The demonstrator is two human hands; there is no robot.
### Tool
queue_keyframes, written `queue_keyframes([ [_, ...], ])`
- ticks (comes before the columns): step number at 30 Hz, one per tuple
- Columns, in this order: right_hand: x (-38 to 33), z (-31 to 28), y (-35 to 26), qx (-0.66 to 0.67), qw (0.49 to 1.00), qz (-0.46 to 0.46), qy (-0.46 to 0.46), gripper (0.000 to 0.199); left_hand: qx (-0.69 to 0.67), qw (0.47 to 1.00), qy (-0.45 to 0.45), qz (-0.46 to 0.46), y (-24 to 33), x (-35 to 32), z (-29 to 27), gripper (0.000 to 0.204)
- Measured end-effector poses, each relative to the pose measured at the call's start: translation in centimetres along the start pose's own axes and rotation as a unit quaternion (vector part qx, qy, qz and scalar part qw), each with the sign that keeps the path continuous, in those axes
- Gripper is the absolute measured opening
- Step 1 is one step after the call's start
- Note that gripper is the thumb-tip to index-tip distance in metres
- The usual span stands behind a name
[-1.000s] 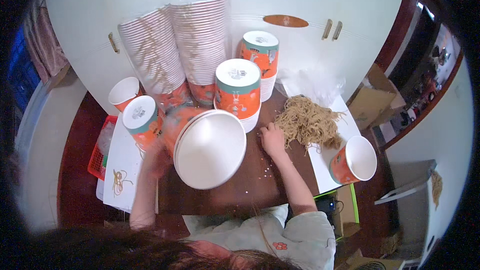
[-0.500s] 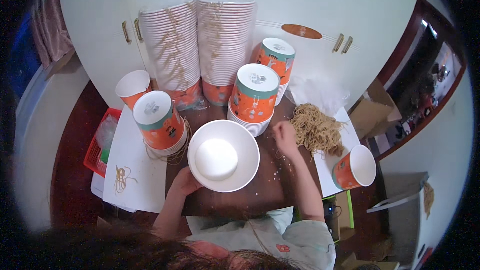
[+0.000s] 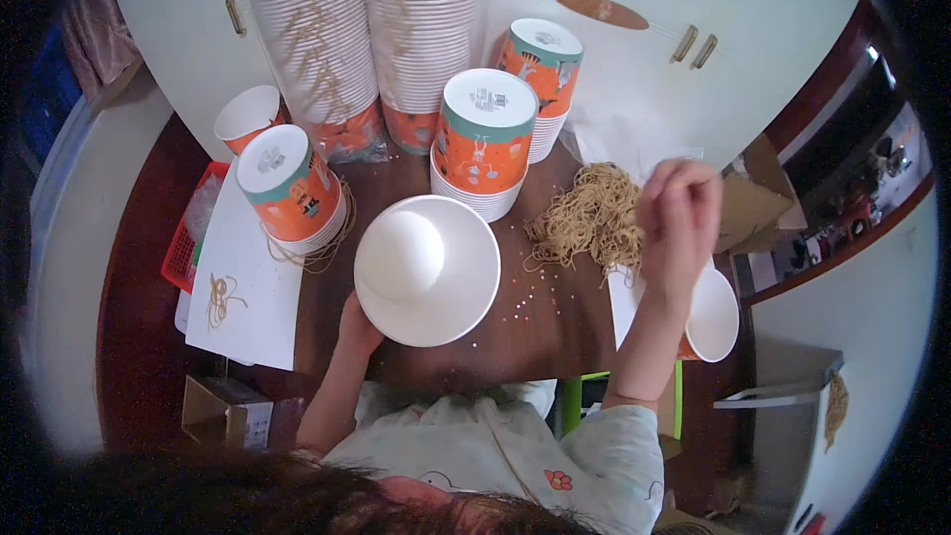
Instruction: Attaching string handles to paper cups by threading them through holes and tying knots.
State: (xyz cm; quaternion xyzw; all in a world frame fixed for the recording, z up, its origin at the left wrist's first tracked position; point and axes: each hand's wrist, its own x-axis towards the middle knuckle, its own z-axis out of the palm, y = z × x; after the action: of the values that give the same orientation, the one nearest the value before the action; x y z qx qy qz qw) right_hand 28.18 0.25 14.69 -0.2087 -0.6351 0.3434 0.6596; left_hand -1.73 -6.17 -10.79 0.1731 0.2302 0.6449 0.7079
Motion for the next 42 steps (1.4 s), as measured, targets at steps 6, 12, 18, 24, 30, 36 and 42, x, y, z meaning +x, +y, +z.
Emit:
queue_keyframes([
  [6,-7.1,1.7,6.2,-0.316,0.935,0.07,-0.144,0.008,-0.058,0.998,0.017,0.03,0.0,-0.1,1.0,0.04],
  [12,-11.8,1.7,12.0,-0.28,0.939,0.198,0.001,0.01,-0.075,0.996,-0.008,0.041,-0.6,-0.2,1.4,0.037],
  [18,-12.9,2.4,13.4,-0.3,0.917,0.258,-0.052,0.016,-0.083,0.995,0.003,0.062,-1.1,-0.8,2.5,0.029],
  [24,-12.7,2.7,13.6,-0.352,0.912,0.202,-0.067,0.016,-0.006,0.991,-0.015,0.132,-1.0,-1.3,2.3,0.018],
  [30,-12.8,3.0,14.1,-0.332,0.903,0.273,-0.02,0.02,0.055,0.984,0.0,0.17,-1.4,-1.5,0.7,0.013],
  [36,-14.3,1.9,15.7,-0.19,0.933,0.303,-0.032,0.018,0.053,0.986,0.007,0.156,0.1,-2.2,1.9,0.013],
  [42,-13.5,2.8,14.0,-0.102,0.943,0.315,-0.019,0.01,0.058,0.985,0.01,0.162,2.0,-2.2,2.4,0.012],
])
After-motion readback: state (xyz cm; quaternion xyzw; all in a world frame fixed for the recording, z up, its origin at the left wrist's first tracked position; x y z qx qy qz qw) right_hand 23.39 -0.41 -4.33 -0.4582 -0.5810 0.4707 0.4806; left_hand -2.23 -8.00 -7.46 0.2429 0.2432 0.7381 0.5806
